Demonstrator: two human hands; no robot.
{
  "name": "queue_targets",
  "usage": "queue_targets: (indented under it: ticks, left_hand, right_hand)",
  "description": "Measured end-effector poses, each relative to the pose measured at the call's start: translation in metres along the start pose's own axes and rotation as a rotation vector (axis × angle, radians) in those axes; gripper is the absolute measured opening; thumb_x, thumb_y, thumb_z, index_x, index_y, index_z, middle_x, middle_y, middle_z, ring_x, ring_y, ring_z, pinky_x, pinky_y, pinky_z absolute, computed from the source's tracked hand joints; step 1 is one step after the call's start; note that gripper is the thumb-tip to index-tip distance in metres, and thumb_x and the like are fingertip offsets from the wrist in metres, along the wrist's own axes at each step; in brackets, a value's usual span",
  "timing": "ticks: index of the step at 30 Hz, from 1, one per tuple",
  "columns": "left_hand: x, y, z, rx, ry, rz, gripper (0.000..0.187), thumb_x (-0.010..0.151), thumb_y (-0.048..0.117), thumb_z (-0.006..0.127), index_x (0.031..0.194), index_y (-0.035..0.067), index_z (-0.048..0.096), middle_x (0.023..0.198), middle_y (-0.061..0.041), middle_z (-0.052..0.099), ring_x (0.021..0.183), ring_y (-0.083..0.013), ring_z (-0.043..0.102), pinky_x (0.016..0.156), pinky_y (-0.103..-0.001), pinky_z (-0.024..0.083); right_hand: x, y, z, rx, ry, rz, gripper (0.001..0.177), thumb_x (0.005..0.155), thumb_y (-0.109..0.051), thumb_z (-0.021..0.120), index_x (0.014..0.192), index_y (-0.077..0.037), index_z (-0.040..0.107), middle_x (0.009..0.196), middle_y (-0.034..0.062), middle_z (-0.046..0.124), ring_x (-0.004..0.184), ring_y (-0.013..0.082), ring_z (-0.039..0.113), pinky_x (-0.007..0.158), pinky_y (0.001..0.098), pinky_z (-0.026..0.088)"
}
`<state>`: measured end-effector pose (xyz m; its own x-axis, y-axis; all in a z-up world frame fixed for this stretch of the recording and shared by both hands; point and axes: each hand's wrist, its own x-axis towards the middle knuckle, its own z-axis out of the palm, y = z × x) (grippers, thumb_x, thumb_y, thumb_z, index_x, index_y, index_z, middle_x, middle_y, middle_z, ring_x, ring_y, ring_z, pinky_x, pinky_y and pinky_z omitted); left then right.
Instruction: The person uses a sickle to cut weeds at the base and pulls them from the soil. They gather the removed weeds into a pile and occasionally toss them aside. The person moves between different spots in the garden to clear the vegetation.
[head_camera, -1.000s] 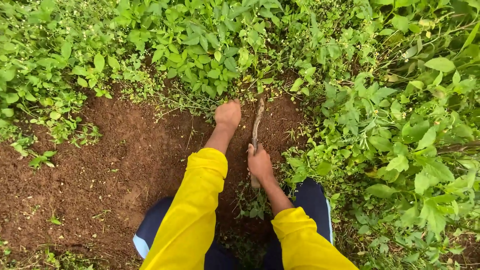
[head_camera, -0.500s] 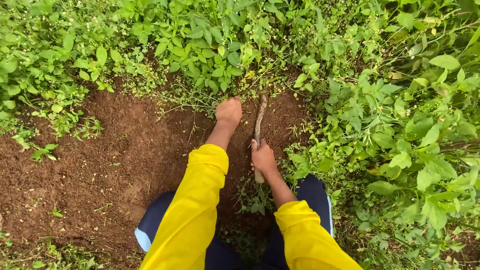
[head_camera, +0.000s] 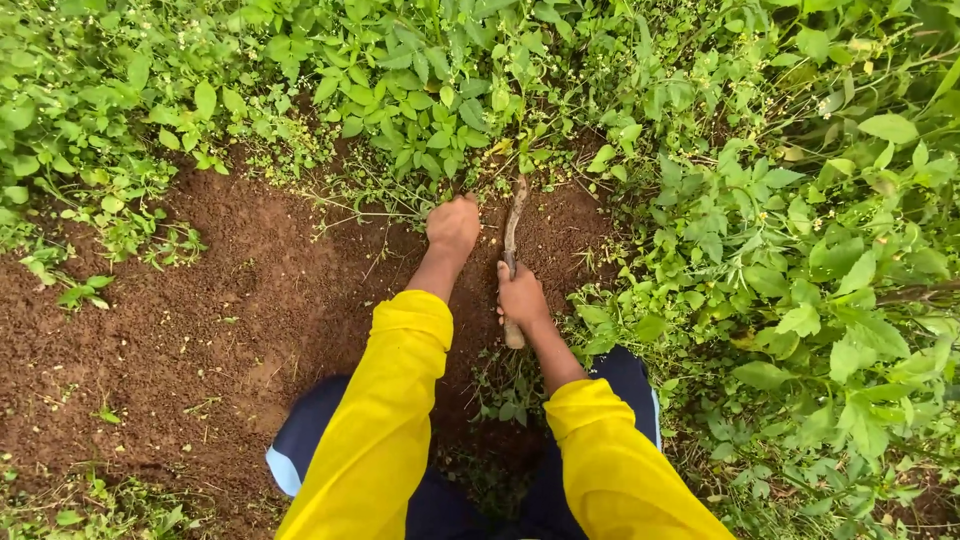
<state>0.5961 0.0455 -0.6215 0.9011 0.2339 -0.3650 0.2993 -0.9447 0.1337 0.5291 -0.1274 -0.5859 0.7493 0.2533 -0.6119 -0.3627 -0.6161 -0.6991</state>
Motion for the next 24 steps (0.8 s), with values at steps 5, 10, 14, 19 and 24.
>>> queue_targets:
  ticks: [5, 10, 14, 19, 24]
  left_hand:
    - [-0.051, 0.012, -0.084, -0.158, 0.008, -0.057, 0.041, 0.110, 0.013, 0.037, 0.148, 0.003, 0.049, 0.141, -0.028, 0.060, 0.079, -0.0289, 0.075, 0.067, -0.046, 0.065]
    - [-0.051, -0.012, -0.066, 0.099, 0.003, -0.042, 0.045, 0.112, 0.036, 0.036, 0.145, 0.007, 0.045, 0.155, -0.020, 0.040, 0.073, -0.0205, 0.072, 0.067, -0.042, 0.065]
    - [-0.052, -0.033, -0.039, 0.210, -0.007, 0.010, 0.052, 0.111, 0.050, 0.032, 0.137, 0.006, 0.043, 0.141, -0.020, 0.052, 0.068, -0.0191, 0.069, 0.064, -0.039, 0.061]
    - [-0.052, -0.039, -0.027, 0.267, 0.013, 0.026, 0.058, 0.108, 0.051, 0.038, 0.137, 0.001, 0.044, 0.133, -0.016, 0.055, 0.060, -0.0154, 0.064, 0.054, -0.039, 0.059]
    - [-0.020, -0.055, 0.047, 0.230, 0.058, 0.022, 0.027, 0.107, 0.023, 0.040, 0.119, 0.004, 0.055, 0.110, -0.013, 0.063, 0.069, -0.0236, 0.072, 0.061, -0.047, 0.060]
  right_hand:
    - [-0.055, 0.013, 0.016, 0.041, -0.004, 0.092, 0.042, 0.109, -0.038, 0.041, 0.119, -0.002, 0.060, 0.068, 0.0130, 0.067, 0.051, 0.0221, 0.067, 0.062, 0.0390, 0.059]
    - [-0.021, 0.009, 0.013, -0.023, 0.002, -0.010, 0.041, 0.108, -0.040, 0.041, 0.108, -0.003, 0.060, 0.063, 0.0115, 0.067, 0.049, 0.0245, 0.069, 0.061, 0.0417, 0.059]
    - [-0.012, 0.003, 0.024, -0.059, 0.003, -0.026, 0.041, 0.106, -0.043, 0.043, 0.105, -0.007, 0.061, 0.061, 0.0105, 0.068, 0.050, 0.0254, 0.071, 0.065, 0.0452, 0.060]
    - [-0.078, 0.013, 0.033, -0.023, 0.004, 0.091, 0.048, 0.111, -0.035, 0.040, 0.135, 0.004, 0.052, 0.077, 0.0149, 0.065, 0.053, 0.0191, 0.063, 0.062, 0.0383, 0.057]
    - [-0.024, 0.019, 0.031, -0.015, -0.003, 0.042, 0.044, 0.108, -0.039, 0.043, 0.121, 0.000, 0.058, 0.073, 0.0126, 0.067, 0.053, 0.0221, 0.067, 0.060, 0.0391, 0.060]
